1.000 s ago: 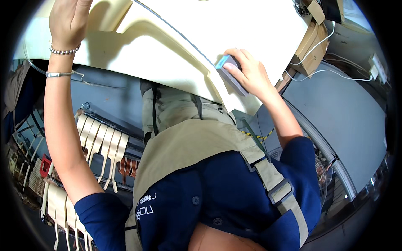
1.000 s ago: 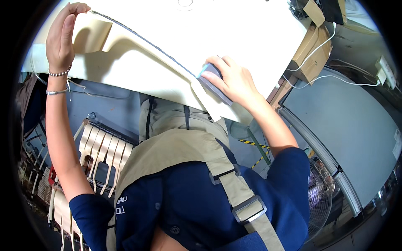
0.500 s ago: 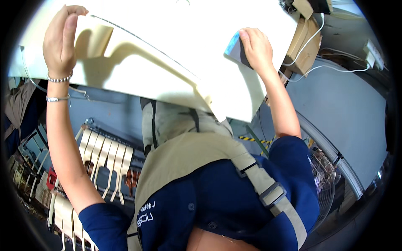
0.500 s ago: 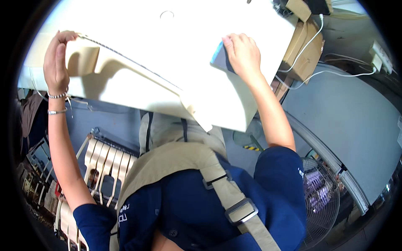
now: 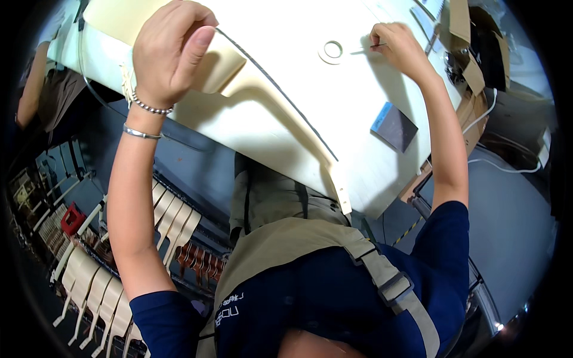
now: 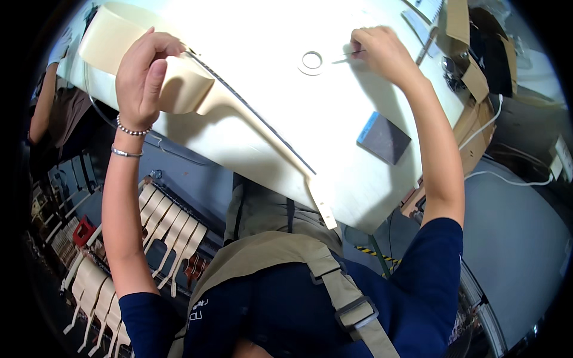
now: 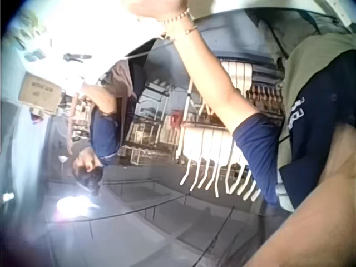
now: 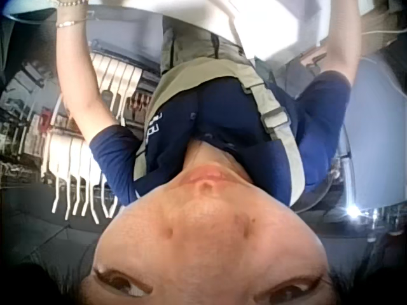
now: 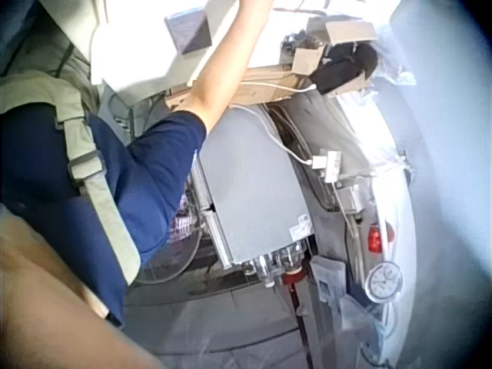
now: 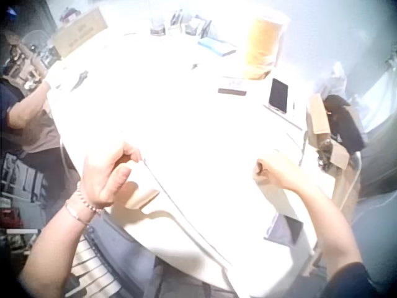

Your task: The person picks up unfinished guitar necks from a rack and smooths the edges and surfaces using a sanding block. They rotate the necks to access different sides and then place the finished pieces back onto the rack.

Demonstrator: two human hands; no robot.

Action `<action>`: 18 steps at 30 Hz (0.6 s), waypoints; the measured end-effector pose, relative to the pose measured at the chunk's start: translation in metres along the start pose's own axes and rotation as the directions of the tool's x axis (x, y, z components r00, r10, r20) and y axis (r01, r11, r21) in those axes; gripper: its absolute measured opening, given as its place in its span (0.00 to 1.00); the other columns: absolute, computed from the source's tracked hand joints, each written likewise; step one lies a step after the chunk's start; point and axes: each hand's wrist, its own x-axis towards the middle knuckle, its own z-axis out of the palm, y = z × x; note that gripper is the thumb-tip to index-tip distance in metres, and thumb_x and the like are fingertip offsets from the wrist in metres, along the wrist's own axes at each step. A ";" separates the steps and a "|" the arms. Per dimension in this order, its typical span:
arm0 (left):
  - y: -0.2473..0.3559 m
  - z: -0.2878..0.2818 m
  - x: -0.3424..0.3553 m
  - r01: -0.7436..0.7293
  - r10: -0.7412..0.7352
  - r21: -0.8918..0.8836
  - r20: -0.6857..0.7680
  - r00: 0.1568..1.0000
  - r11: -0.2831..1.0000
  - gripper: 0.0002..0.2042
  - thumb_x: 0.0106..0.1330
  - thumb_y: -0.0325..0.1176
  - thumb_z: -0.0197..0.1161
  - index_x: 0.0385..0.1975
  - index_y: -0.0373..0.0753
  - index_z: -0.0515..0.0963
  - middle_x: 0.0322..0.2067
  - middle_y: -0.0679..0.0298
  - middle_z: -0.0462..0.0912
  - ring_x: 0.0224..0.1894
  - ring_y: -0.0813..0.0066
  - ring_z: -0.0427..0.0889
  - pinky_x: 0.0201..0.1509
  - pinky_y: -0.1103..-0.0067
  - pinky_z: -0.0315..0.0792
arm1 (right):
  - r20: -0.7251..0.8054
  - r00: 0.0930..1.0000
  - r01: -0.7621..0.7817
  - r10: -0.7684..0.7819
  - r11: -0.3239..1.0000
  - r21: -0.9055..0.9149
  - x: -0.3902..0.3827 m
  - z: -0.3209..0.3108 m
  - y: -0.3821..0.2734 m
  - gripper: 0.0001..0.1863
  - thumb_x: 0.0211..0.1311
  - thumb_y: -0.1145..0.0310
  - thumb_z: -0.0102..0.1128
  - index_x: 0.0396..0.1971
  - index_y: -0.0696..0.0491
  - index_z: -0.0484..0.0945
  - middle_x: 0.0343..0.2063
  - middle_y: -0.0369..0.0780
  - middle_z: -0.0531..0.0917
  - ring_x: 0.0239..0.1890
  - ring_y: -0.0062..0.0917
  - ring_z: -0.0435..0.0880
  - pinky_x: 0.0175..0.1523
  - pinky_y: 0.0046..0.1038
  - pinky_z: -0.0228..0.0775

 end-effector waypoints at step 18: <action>-0.004 0.002 -0.002 0.045 -0.045 -0.062 -0.002 0.999 0.997 0.17 0.65 0.43 0.44 0.31 0.33 0.72 0.32 0.59 0.78 0.35 0.66 0.77 0.62 0.62 0.58 | -0.330 0.890 0.339 -0.315 0.940 0.019 0.068 -0.012 -0.151 0.07 0.46 0.71 0.54 0.27 0.45 0.78 0.21 0.31 0.76 0.30 0.26 0.77 0.33 0.27 0.70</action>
